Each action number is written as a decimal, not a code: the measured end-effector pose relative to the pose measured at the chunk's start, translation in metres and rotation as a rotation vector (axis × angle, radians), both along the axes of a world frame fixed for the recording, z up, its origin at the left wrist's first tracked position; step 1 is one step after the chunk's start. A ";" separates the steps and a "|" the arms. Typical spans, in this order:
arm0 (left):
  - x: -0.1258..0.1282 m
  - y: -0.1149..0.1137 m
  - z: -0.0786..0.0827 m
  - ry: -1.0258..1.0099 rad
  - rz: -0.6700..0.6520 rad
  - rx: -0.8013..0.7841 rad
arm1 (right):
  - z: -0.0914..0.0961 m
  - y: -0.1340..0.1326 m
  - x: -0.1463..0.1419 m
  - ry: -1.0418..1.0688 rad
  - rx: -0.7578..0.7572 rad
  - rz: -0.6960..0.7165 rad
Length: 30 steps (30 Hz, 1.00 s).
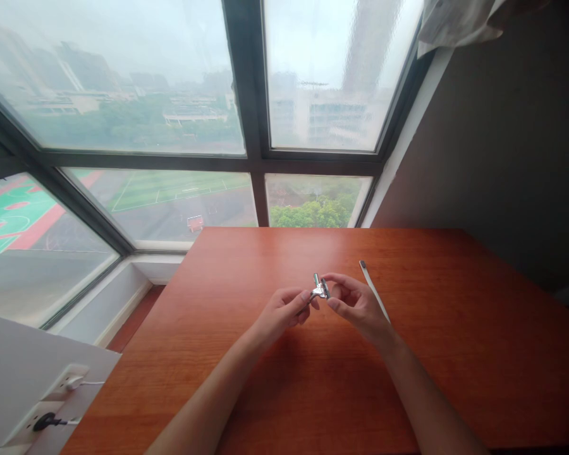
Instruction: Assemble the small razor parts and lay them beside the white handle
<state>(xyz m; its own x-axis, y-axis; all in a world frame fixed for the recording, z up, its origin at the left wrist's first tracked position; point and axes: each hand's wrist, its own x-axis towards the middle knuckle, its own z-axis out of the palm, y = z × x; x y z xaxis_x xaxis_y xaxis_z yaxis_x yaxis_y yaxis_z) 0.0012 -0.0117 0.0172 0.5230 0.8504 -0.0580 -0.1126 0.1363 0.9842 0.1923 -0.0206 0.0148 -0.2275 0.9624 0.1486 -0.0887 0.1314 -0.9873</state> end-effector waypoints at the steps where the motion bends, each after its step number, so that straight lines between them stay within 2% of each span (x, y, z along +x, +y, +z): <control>1: 0.000 0.000 0.000 0.005 0.001 0.006 | -0.001 0.000 0.000 0.000 0.003 0.002; 30: -0.002 0.001 -0.008 0.031 0.036 0.048 | -0.003 0.001 0.007 -0.016 0.045 0.051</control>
<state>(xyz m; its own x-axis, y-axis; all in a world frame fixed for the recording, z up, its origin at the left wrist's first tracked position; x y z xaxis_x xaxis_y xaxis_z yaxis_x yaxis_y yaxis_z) -0.0011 -0.0103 0.0097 0.4903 0.8710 -0.0325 -0.0856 0.0852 0.9927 0.1992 -0.0197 0.0118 -0.2786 0.9419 0.1878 -0.0805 0.1719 -0.9818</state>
